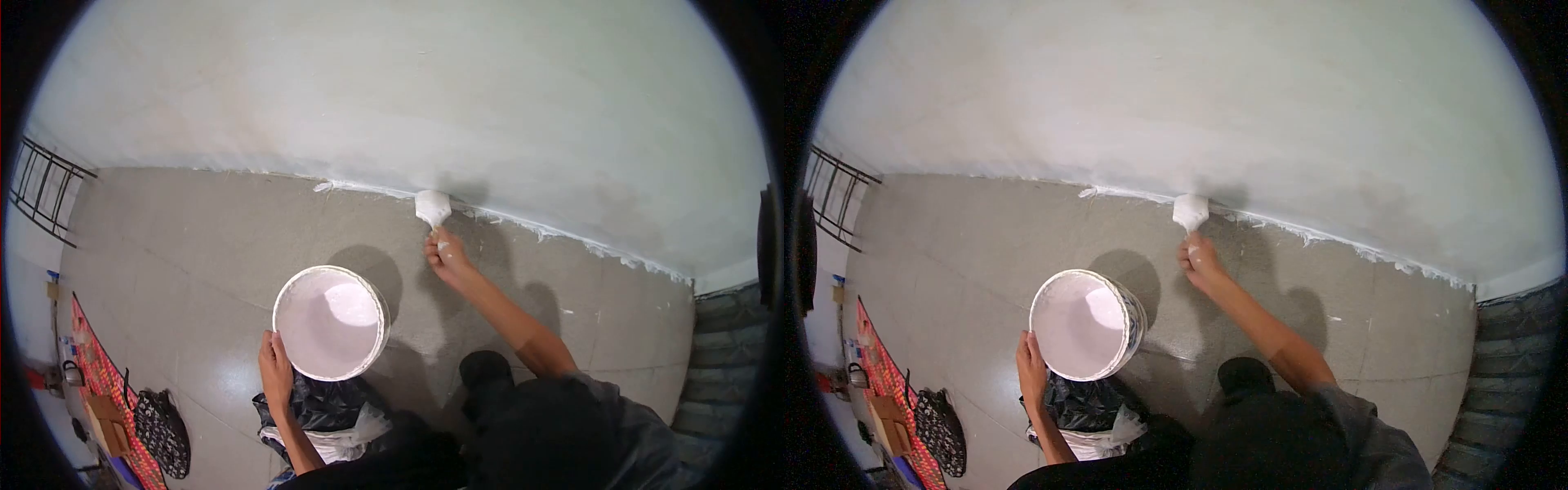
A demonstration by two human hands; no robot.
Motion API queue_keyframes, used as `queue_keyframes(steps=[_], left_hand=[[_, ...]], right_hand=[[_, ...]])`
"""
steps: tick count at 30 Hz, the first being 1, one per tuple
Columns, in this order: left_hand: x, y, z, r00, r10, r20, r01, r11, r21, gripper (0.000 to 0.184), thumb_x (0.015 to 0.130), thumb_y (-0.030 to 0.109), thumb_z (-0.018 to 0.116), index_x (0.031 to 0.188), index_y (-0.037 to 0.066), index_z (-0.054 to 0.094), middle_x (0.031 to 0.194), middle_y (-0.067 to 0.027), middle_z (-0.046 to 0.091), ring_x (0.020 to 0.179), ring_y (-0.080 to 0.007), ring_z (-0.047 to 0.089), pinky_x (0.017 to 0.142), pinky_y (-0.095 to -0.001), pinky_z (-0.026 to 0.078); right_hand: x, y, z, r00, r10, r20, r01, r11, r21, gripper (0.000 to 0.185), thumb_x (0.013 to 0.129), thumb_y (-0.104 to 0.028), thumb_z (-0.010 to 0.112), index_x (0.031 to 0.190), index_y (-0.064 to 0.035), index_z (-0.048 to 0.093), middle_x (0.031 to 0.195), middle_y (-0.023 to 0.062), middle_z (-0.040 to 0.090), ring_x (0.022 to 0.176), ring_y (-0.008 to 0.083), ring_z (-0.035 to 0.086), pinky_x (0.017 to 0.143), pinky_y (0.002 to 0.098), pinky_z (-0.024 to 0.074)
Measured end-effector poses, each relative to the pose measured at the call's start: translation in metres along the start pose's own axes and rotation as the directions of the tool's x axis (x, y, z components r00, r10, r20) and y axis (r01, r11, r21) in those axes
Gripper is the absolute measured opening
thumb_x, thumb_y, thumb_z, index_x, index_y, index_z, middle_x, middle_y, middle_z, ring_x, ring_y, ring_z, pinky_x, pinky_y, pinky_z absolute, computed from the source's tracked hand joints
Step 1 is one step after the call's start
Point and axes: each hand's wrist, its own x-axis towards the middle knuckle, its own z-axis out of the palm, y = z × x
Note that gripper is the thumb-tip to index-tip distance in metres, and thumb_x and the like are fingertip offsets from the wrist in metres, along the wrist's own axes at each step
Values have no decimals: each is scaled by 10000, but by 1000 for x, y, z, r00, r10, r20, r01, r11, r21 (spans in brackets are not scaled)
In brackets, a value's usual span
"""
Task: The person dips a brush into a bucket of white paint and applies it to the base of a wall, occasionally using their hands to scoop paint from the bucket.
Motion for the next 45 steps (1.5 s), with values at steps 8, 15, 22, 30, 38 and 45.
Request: queue_keyframes(steps=[8, 15, 22, 30, 38, 45], left_hand=[[0, -4, -1, 1000, 22, 6, -22, 1000, 18, 347, 987, 248, 359, 765, -18, 364, 627, -101, 353, 612, -156, 327, 557, -316, 340], [-1, -2, 0, 1000, -3, -1, 3, 1000, 24, 349, 987, 245, 357, 770, -28, 363, 626, -119, 350, 606, -165, 326, 556, -320, 339], [0, -4, -2, 1000, 25, 5, -25, 1000, 13, 347, 986, 245, 359, 772, -27, 370, 629, -126, 362, 606, -169, 331, 562, -327, 348], [-1, -4, -1, 1000, 25, 2, -25, 1000, 18, 345, 987, 247, 356, 769, -20, 367, 634, -112, 361, 613, -162, 333, 559, -321, 347], [0, -4, -1, 1000, 14, 12, -14, 1000, 16, 343, 986, 249, 358, 767, -14, 357, 630, -103, 352, 614, -151, 329, 555, -318, 339], [-1, 0, -1, 1000, 6, 7, -6, 1000, 12, 348, 987, 252, 361, 765, -17, 372, 622, -103, 361, 610, -148, 333, 550, -320, 338]], right_hand=[[-9, -31, 62, 990, -38, 139, 28, 997, 78, 203, 925, -236, 469, 770, -113, 427, 644, -51, 381, 499, 30, 345, 383, 182, 218], [-26, 2, 43, 994, 73, 79, -76, 997, 28, 236, 922, -262, 476, 775, -87, 417, 635, -58, 366, 482, 23, 314, 360, 176, 183], [32, -5, 32, 997, 29, 68, -41, 982, 183, 235, 939, -257, 463, 764, -109, 407, 641, -38, 376, 487, 51, 344, 377, 195, 207], [-53, -33, 46, 996, 44, 78, -43, 999, -14, 199, 914, -239, 473, 785, -93, 427, 657, -34, 385, 497, 32, 340, 374, 187, 194], [-29, -17, -17, 996, 38, -81, -36, 999, 19, 171, 905, -208, 472, 803, -80, 426, 665, -43, 376, 499, 30, 329, 369, 181, 199], [2, -29, -6, 998, -5, -70, 10, 997, 74, 188, 904, -204, 467, 771, -92, 397, 667, -30, 382, 504, 46, 347, 373, 196, 202]])
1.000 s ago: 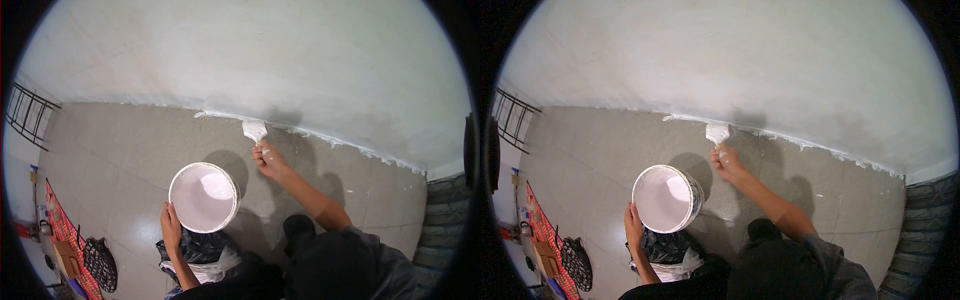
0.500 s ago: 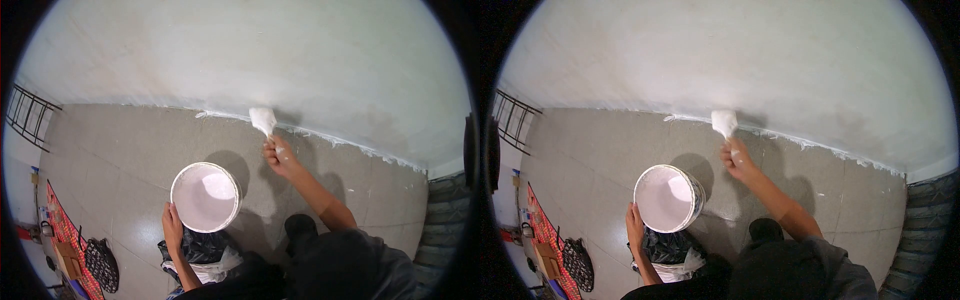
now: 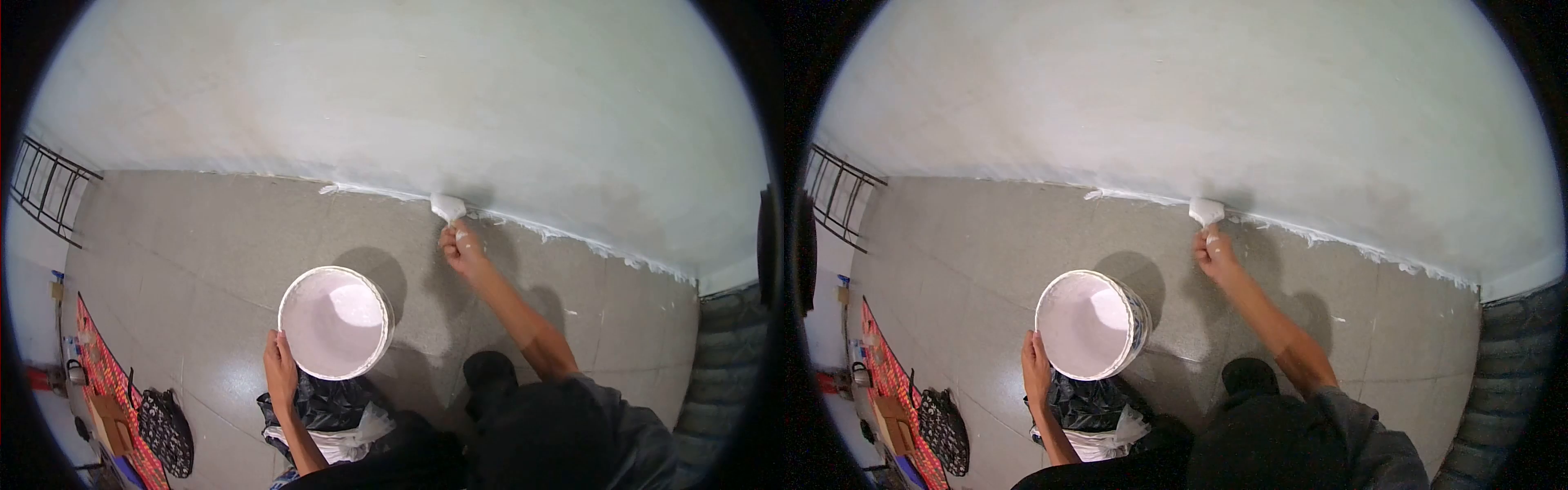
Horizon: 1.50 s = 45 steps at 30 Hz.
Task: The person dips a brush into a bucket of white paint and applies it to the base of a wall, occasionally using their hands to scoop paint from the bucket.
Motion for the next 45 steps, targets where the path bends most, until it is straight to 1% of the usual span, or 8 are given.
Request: queue_keyframes(steps=[10, 25, 30, 31, 33, 34, 37, 45], left_hand=[[0, -4, 1, 1000, -3, -6, 3, 1000, 12, 358, 988, 261, 354, 765, -19, 374, 633, -107, 371, 614, -152, 336, 559, -319, 346], [0, 1, 1, 1000, -4, 7, 4, 1000, -11, 346, 987, 255, 357, 777, -19, 371, 630, -104, 357, 614, -157, 332, 559, -317, 344], [0, -1, 1, 1000, -26, -5, 26, 1000, 0, 343, 986, 253, 360, 776, -18, 374, 636, -107, 366, 617, -155, 339, 562, -317, 345], [0, -1, 1, 1000, -26, -7, 26, 1000, -14, 341, 985, 251, 360, 777, -17, 376, 636, -108, 367, 616, -155, 340, 561, -318, 345], [0, -1, 2, 999, -43, 4, 43, 999, -29, 351, 986, 267, 357, 779, -15, 391, 645, -94, 376, 624, -150, 346, 575, -309, 349], [0, -2, 0, 998, -58, 21, 59, 998, -25, 364, 988, 284, 353, 782, -12, 404, 653, -80, 382, 634, -146, 351, 590, -300, 354], [0, -6, 2, 999, -37, 7, 37, 999, -23, 349, 984, 259, 359, 777, -18, 402, 639, -93, 382, 617, -152, 348, 572, -311, 352], [1, -5, 1, 1000, -6, -22, 5, 1000, -18, 322, 979, 223, 373, 772, -22, 403, 632, -98, 384, 609, -155, 359, 560, -313, 355]], right_hand=[[-94, -16, 44, 997, -7, 71, 18, 987, -161, 198, 912, -234, 468, 795, -85, 412, 659, -42, 372, 510, 33, 330, 372, 185, 197], [-17, -44, 43, 993, 16, 116, -36, 984, 173, 187, 916, -209, 463, 778, -101, 396, 694, -8, 388, 495, 55, 334, 361, 202, 219], [-97, -42, 58, 993, -26, 116, 56, 962, -269, 223, 935, -249, 468, 854, -42, 463, 616, -29, 389, 506, 23, 379, 356, 186, 236], [-105, -39, 57, 994, -45, 103, 84, 906, -415, 243, 937, -259, 469, 860, -29, 469, 611, -20, 404, 512, 26, 395, 361, 194, 256], [-81, -37, 31, 959, -172, 226, 270, 299, -915, 270, 931, -239, 469, 811, 4, 472, 630, 53, 479, 526, 106, 479, 399, 263, 341], [-74, -36, 24, 932, -187, 310, 294, -108, -950, 286, 927, -229, 469, 787, 20, 474, 639, 89, 517, 533, 146, 520, 418, 298, 383], [-56, -34, 27, 773, -239, 587, 409, -520, -750, 190, 861, -96, 480, 789, 68, 541, 746, 272, 574, 611, 375, 576, 595, 467, 466], [-6, -53, 82, 846, -38, 532, 314, -772, -553, 145, 738, 25, 492, 774, 84, 619, 839, 263, 616, 802, 390, 631, 668, 439, 521]])
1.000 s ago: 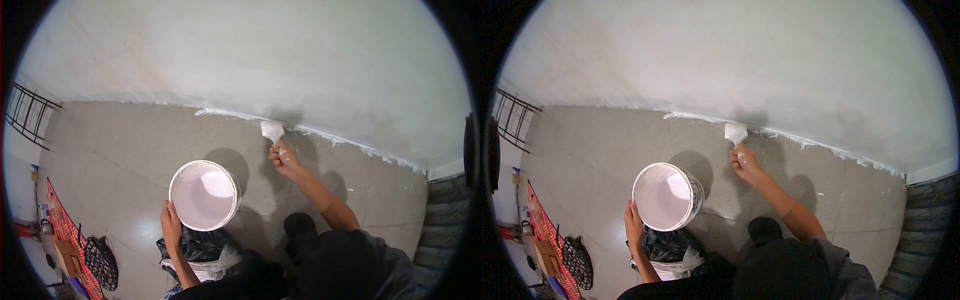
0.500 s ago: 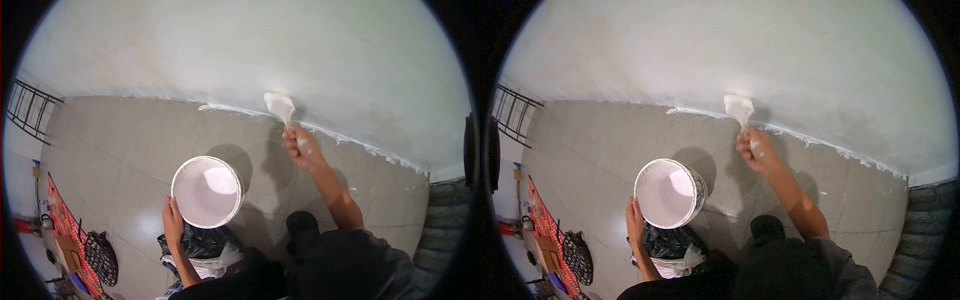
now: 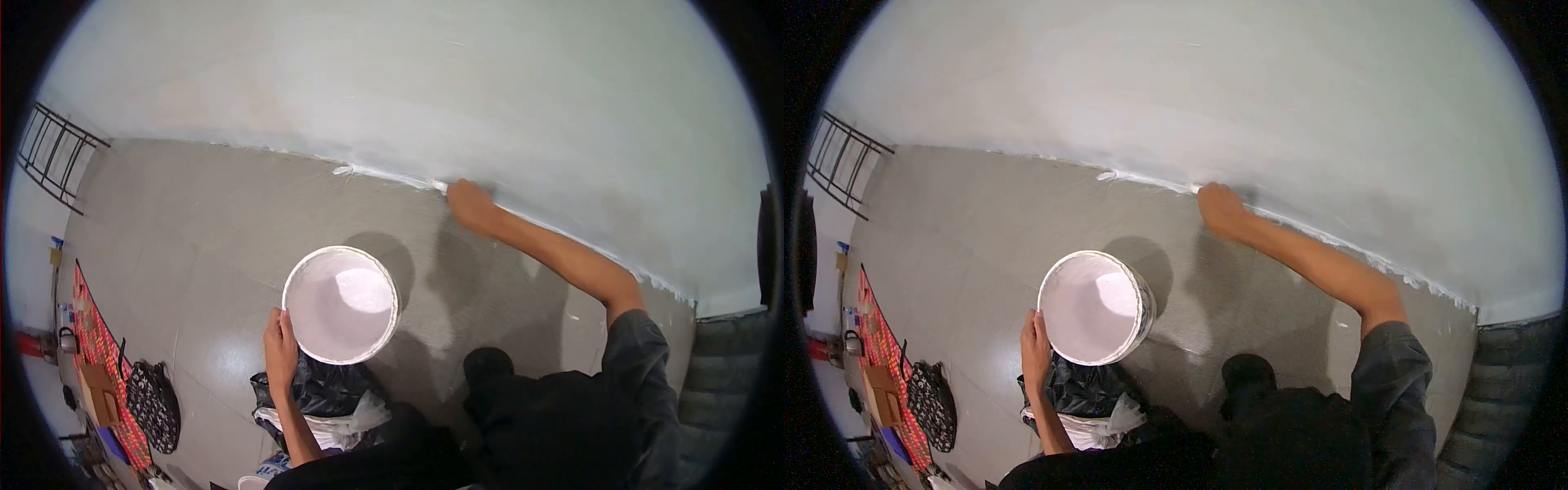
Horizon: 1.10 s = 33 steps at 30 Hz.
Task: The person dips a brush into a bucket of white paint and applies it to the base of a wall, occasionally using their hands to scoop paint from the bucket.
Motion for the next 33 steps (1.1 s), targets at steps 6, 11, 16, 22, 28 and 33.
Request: queue_keyframes(steps=[6, 11, 16, 22, 28, 33], left_hand=[[0, 4, -2, 1000, -13, 23, 14, 1000, -8, 317, 979, 223, 374, 785, -23, 416, 641, -102, 394, 617, -150, 364, 571, -303, 362], [-1, 6, -2, 999, -23, 26, 23, 999, -28, 325, 981, 226, 369, 782, -26, 414, 639, -100, 385, 621, -141, 356, 569, -298, 358], [1, 0, -1, 1000, -11, 23, 12, 998, -61, 331, 982, 225, 367, 771, -27, 404, 631, -99, 368, 615, -142, 342, 563, -304, 351], [1, 3, -1, 1000, -5, 19, 6, 999, -46, 320, 979, 216, 371, 764, -20, 392, 627, -87, 337, 613, -137, 327, 556, -304, 342], [1, 7, -4, 999, 0, 33, 2, 999, -40, 319, 978, 217, 375, 767, -22, 386, 629, -89, 329, 614, -140, 322, 553, -304, 341], [1, 4, -2, 1000, -19, 24, 20, 998, -51, 322, 976, 217, 377, 769, -30, 390, 627, -106, 346, 609, -151, 325, 552, -312, 344]], right_hand=[[45, -27, -26, 988, 110, 108, -90, 980, -177, 145, 701, -8, 596, 823, 34, 661, 889, 204, 647, 850, 314, 652, 714, 367, 540], [30, -52, -56, 991, 119, 62, -101, 966, -237, 149, 673, -13, 644, 818, 15, 668, 872, 175, 653, 844, 297, 656, 710, 354, 542], [-19, -41, -65, 999, -4, -51, -4, 988, -157, 138, 694, -24, 610, 813, 15, 665, 859, 191, 642, 827, 312, 657, 699, 361, 544], [-9, -4, -4, 993, 78, -93, -96, 973, -208, 101, 723, 19, 533, 768, 48, 619, 813, 225, 605, 752, 341, 640, 643, 419, 531], [-21, -12, -66, 996, 83, -25, -86, 982, -167, 114, 673, 21, 601, 779, 44, 636, 852, 229, 619, 796, 351, 645, 647, 400, 536], [-43, -36, -72, 988, 124, -94, -139, 976, -169, 118, 661, 33, 591, 770, 44, 634, 835, 233, 618, 797, 359, 641, 653, 405, 535]])
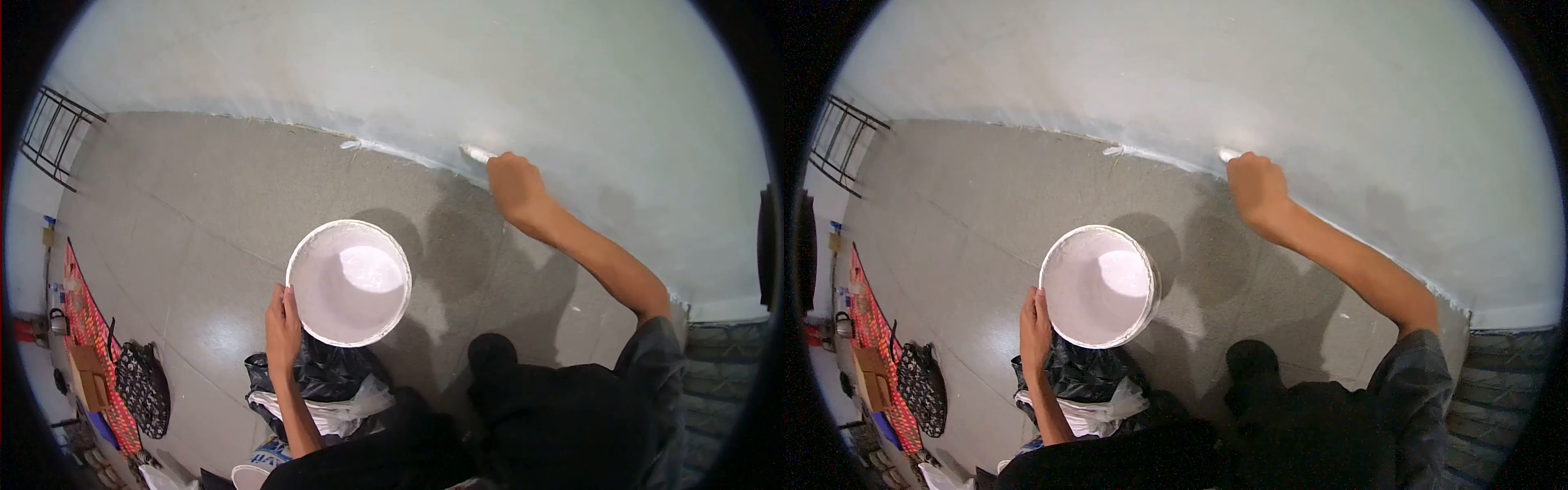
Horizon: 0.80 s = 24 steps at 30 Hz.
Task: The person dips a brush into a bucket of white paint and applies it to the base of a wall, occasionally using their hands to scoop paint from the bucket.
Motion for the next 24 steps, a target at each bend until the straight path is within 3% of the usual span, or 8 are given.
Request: queue_keyframes(steps=[4, 7, 11, 14, 17, 19, 21, 24], left_hand=[[1, -1, -1, 999, 35, -6, -34, 999, 13, 320, 973, 210, 380, 771, -38, 393, 622, -151, 366, 596, -172, 326, 548, -327, 347], [1, -2, 0, 999, 46, -9, -46, 999, 25, 315, 972, 203, 379, 774, -42, 396, 622, -177, 372, 581, -189, 323, 541, -341, 346], [1, -5, 1, 995, 100, -27, -98, 993, 73, 307, 971, 201, 381, 785, -41, 405, 614, -174, 381, 566, -195, 337, 533, -351, 344], [0, 1, -5, 998, 6, 56, -8, 999, 35, 302, 968, 198, 393, 782, -40, 401, 608, -170, 390, 563, -191, 352, 526, -351, 347], [-4, 29, -16, 991, 75, 107, -87, 990, 108, 300, 966, 193, 399, 776, -39, 403, 596, -187, 422, 532, -226, 395, 517, -364, 360], [-6, 36, -23, 973, 197, 119, -212, 969, 131, 300, 961, 190, 407, 769, -40, 408, 590, -205, 450, 514, -278, 431, 509, -380, 370], [-13, 56, -33, 953, 264, 150, -286, 946, 155, 300, 955, 192, 416, 769, -42, 418, 587, -220, 478, 508, -328, 466, 506, -399, 380], [-22, 94, -60, 933, 284, 220, -324, 930, 172, 304, 944, 209, 437, 777, -44, 438, 593, -234, 516, 528, -387, 514, 509, -430, 396]], right_hand=[[19, 16, 39, 991, -107, 82, 103, 993, 54, 129, 690, 54, 525, 774, 76, 620, 784, 270, 602, 765, 420, 616, 666, 428, 518], [29, 30, 62, 998, -56, 7, 55, 998, 31, 132, 685, 57, 527, 773, 69, 625, 773, 264, 610, 776, 415, 617, 672, 435, 518], [16, 56, 37, 991, 77, 111, -79, 997, 19, 147, 693, 22, 588, 828, 41, 642, 904, 229, 618, 871, 368, 625, 709, 413, 530], [-26, 64, 1, 979, 193, 60, -191, 981, -37, 141, 715, 17, 578, 840, 40, 639, 903, 232, 618, 864, 373, 622, 729, 425, 521], [-91, 90, -55, 964, 262, -50, -262, 965, 11, 129, 801, -57, 538, 796, 54, 604, 871, 276, 590, 782, 415, 585, 693, 447, 488], [-149, 87, -112, 935, 290, -205, -294, 956, 15, 194, 835, -102, 536, 745, 66, 574, 767, 274, 577, 674, 404, 561, 618, 464, 438], [-204, 92, -163, 913, 366, -178, -351, 930, 110, 259, 863, -150, 546, 737, 76, 552, 610, 242, 511, 530, 353, 449, 550, 435, 379], [-276, 68, -231, 874, 474, -109, -453, 875, 171, 281, 881, -173, 546, 743, 72, 546, 508, 175, 396, 486, 270, 312, 506, 387, 337]])
